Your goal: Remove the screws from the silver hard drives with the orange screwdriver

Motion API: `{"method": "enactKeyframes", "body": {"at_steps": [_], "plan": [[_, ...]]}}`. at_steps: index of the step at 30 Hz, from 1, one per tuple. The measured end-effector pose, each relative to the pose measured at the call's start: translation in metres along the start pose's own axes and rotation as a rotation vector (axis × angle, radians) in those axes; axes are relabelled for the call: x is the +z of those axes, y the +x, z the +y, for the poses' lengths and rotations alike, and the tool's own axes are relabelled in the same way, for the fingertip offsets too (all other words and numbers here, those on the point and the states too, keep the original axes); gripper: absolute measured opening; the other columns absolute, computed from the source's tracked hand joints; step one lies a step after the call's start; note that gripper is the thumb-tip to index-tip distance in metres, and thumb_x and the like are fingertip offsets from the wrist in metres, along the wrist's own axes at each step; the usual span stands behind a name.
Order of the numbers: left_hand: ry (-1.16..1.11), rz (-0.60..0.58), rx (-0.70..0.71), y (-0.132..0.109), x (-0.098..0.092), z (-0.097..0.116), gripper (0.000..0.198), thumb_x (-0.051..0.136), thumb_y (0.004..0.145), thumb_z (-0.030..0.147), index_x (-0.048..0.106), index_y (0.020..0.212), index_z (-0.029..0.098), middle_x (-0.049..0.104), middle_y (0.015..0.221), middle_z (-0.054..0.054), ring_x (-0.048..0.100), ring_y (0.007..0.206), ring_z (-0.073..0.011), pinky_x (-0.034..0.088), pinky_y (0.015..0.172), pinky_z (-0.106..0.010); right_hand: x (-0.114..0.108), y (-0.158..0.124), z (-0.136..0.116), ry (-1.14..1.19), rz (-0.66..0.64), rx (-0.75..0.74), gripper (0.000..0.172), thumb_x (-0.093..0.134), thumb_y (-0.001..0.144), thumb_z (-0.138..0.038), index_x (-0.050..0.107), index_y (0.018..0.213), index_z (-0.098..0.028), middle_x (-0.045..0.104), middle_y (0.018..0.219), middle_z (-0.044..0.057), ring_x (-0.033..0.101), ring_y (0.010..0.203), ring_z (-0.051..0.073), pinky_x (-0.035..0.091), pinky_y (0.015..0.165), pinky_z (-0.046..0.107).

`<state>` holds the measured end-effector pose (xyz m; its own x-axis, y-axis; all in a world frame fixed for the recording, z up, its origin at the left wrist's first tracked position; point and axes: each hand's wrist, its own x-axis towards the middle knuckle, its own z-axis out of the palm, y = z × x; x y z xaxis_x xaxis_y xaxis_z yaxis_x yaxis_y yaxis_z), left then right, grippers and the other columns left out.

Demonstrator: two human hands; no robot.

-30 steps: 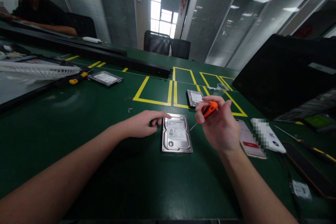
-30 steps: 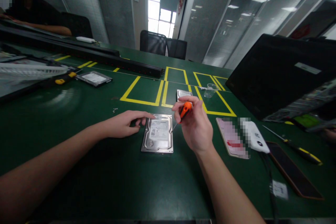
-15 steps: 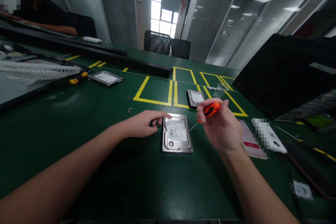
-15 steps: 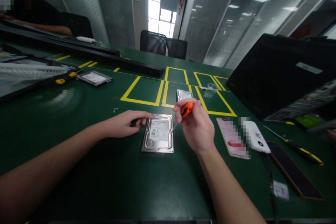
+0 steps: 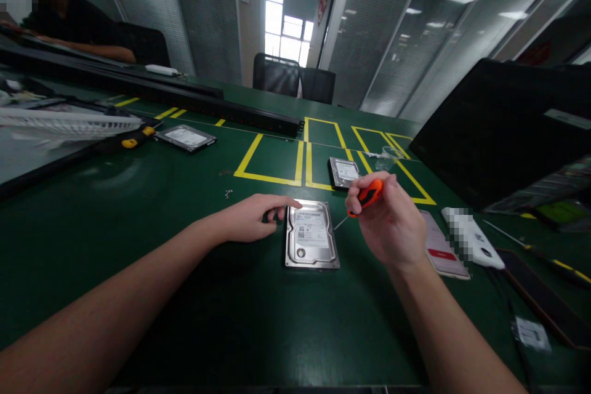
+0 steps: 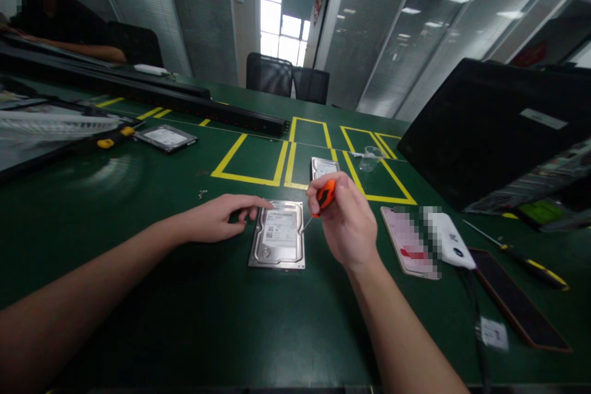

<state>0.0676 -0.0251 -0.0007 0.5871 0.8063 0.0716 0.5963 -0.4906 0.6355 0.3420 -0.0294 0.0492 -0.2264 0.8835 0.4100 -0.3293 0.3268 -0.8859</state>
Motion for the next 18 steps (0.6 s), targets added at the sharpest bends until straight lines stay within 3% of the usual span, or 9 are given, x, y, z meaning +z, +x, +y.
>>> {"method": "enactKeyframes", "body": {"at_steps": [2,5,7,11,15,18], "plan": [[0.003,0.006,0.007,0.0003,0.0002,-0.0001,0.069,0.056,0.081,0.010,0.057,0.147,0.029,0.062,0.100,-0.002,0.058,0.084,-0.0159,0.043,0.076,-0.028,0.0001,-0.0006,0.0010,0.004,-0.006,-0.022,0.021,0.067,0.097,-0.045,0.062,0.093,-0.025,0.066,0.091,0.002,0.057,0.069,0.015,0.046,0.062,0.032],[0.007,0.010,0.015,0.0005,0.0004,-0.0006,0.069,0.056,0.080,0.009,0.057,0.147,0.028,0.061,0.099,-0.002,0.058,0.083,-0.0156,0.043,0.076,-0.028,0.0015,-0.0012,0.0023,0.005,-0.020,-0.029,0.026,0.079,0.090,-0.040,0.057,0.094,-0.027,0.067,0.092,0.000,0.054,0.064,0.013,0.044,0.060,0.030],[0.006,0.007,0.017,0.0005,0.0004,-0.0008,0.070,0.056,0.080,0.009,0.057,0.147,0.028,0.061,0.099,-0.001,0.057,0.083,-0.0155,0.043,0.075,-0.028,0.0023,-0.0012,0.0023,0.005,-0.022,-0.019,0.025,0.072,0.094,-0.048,0.061,0.097,-0.026,0.067,0.091,0.001,0.050,0.061,0.012,0.043,0.058,0.031],[0.007,0.008,0.018,0.0002,0.0004,-0.0014,0.070,0.056,0.080,0.009,0.057,0.147,0.028,0.061,0.099,-0.001,0.057,0.083,-0.0153,0.043,0.076,-0.028,0.0019,-0.0008,0.0011,0.010,-0.025,0.005,0.044,0.045,0.105,-0.057,0.069,0.094,-0.022,0.064,0.088,0.005,0.053,0.066,0.015,0.045,0.063,0.033],[0.003,0.005,0.003,-0.0001,0.0006,-0.0018,0.070,0.056,0.080,0.010,0.055,0.148,0.029,0.061,0.100,-0.001,0.058,0.083,-0.0154,0.044,0.075,-0.028,0.0012,-0.0018,0.0022,-0.006,-0.061,-0.006,0.024,0.064,0.099,-0.048,0.060,0.095,-0.025,0.064,0.090,0.002,0.054,0.069,0.015,0.044,0.064,0.032],[-0.023,-0.006,-0.014,-0.0004,0.0011,-0.0010,0.073,0.056,0.081,0.011,0.049,0.151,0.029,0.063,0.103,-0.002,0.060,0.085,-0.0157,0.045,0.075,-0.027,0.0015,-0.0025,0.0049,-0.011,-0.072,-0.007,0.030,0.073,0.094,-0.048,0.052,0.095,-0.027,0.064,0.086,-0.001,0.049,0.063,0.014,0.040,0.061,0.031]]}}
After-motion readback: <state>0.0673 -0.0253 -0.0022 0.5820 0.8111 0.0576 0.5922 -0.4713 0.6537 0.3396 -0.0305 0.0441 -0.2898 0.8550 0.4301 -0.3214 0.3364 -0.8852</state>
